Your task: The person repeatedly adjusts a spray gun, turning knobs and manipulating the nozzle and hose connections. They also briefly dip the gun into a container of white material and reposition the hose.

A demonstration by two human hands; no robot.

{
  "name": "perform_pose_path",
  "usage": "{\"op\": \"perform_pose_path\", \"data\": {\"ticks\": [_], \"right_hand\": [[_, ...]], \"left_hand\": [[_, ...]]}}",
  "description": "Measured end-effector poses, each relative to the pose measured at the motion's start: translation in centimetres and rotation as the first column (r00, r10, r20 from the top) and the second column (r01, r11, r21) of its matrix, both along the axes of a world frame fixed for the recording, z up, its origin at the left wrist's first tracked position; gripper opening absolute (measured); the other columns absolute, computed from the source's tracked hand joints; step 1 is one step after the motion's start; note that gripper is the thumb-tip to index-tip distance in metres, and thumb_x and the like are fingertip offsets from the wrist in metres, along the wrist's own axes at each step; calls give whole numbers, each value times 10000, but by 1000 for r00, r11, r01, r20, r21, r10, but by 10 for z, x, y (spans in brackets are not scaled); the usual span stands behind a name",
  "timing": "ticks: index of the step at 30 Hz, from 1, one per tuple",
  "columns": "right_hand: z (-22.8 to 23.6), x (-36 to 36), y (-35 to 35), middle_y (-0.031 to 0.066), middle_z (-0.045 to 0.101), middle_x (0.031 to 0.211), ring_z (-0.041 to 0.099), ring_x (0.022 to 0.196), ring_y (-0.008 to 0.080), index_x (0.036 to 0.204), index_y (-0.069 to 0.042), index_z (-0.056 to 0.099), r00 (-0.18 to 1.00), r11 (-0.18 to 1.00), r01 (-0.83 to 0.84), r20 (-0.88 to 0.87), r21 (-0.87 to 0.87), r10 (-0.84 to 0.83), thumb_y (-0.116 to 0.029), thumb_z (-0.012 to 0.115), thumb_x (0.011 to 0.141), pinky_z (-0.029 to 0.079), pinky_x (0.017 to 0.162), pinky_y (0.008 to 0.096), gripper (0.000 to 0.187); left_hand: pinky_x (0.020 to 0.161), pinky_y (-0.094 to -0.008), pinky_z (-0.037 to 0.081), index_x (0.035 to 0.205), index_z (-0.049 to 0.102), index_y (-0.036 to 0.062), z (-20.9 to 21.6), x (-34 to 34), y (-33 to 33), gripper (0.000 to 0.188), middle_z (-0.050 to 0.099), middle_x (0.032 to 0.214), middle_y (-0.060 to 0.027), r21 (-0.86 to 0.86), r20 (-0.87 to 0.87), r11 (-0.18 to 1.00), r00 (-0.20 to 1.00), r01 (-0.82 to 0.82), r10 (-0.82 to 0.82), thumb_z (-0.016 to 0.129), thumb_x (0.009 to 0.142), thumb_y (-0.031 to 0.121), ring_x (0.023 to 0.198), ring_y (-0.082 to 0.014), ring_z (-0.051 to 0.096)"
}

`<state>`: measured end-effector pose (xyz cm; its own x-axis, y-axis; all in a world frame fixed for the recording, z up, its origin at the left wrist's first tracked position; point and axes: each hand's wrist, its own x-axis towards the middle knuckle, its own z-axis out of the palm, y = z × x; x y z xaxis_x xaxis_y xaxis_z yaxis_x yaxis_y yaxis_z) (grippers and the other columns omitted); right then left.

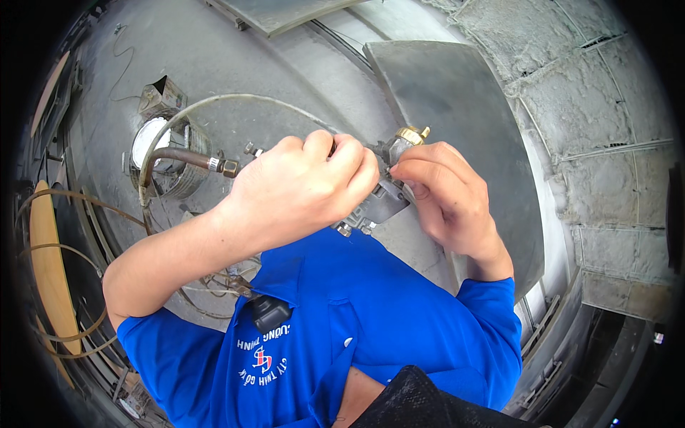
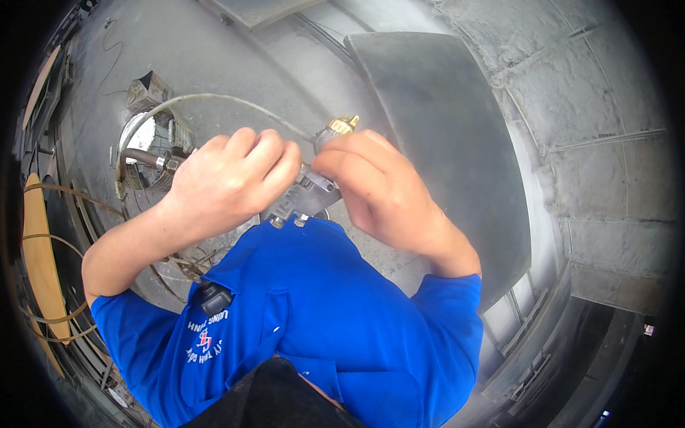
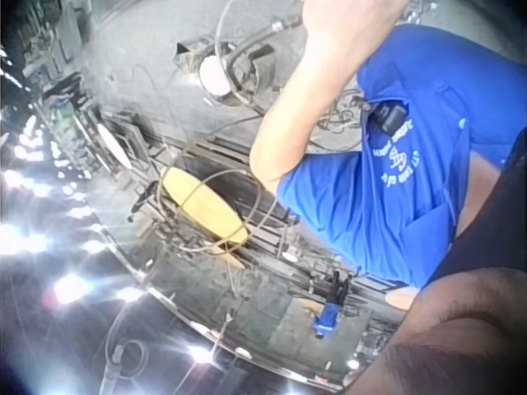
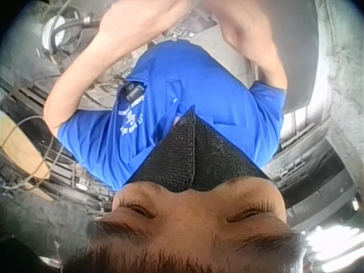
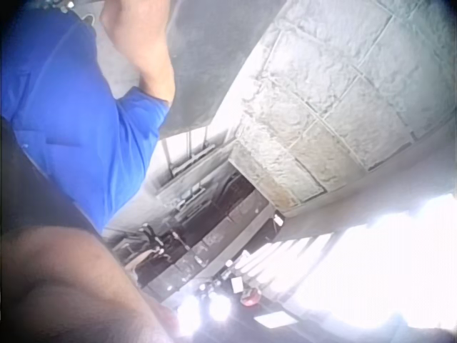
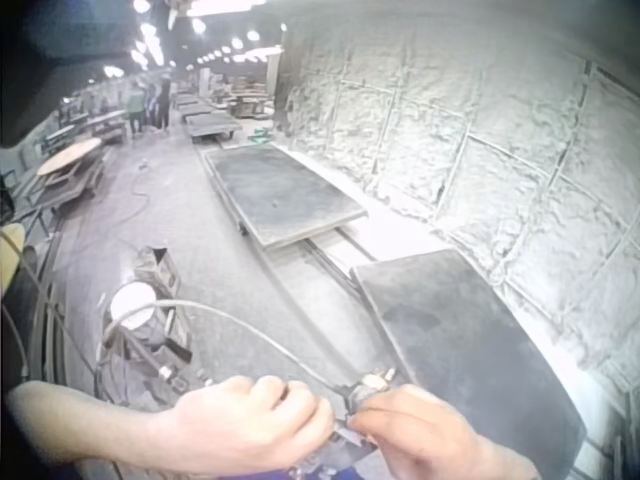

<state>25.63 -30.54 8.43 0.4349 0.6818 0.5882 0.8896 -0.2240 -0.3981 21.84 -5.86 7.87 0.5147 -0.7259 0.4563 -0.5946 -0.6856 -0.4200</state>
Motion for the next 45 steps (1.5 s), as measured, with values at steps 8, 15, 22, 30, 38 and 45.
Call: {"op": "perform_pose_path", "data": {"ticks": [8,15,22,30,38,45], "right_hand": [[2,4,-2,114,718,954,689,862,293,1060,-15,728,982,996,-1,-190,87,18,196,641,758,559,757,375,379],[-10,16,0,109,730,942,708,867,242,1033,-22,728,951,987,-35,-297,158,81,174,649,841,555,745,340,286],[-15,18,4,109,743,962,714,876,226,1028,-16,720,927,977,-22,-361,214,100,138,655,917,561,758,336,201],[-18,11,1,124,736,970,707,890,210,1019,8,706,911,973,-25,-395,228,116,114,631,971,573,806,335,138],[-22,17,-5,130,750,988,719,912,205,1036,2,715,894,977,-65,-424,201,146,87,657,972,577,804,325,121],[-28,18,-4,127,737,1006,724,914,210,1037,-10,706,899,961,-81,-398,265,185,43,656,1001,580,804,330,82]], "left_hand": [[522,-246,487,989,662,78,0,1,3,265,579,826,-29,-18,11,1000,1000,18,-18,686,776,234,689,-137,594],[528,-253,497,992,660,74,-7,5,2,258,577,824,-28,-39,-11,999,1000,23,-24,687,787,228,700,-142,609],[531,-259,506,988,659,70,-8,6,4,257,565,813,-24,-45,-26,999,1000,16,-17,688,784,224,697,-146,610],[540,-257,476,1005,662,82,-11,2,6,288,545,826,-7,-54,-3,998,1000,22,-23,680,749,213,695,-138,555],[545,-253,463,1024,663,90,-20,9,9,319,562,856,-12,-64,35,995,997,70,-68,689,725,195,688,-131,546],[537,-255,460,1023,664,83,-21,11,9,330,575,868,-18,-96,49,992,995,86,-82,698,712,190,685,-132,546]]}}
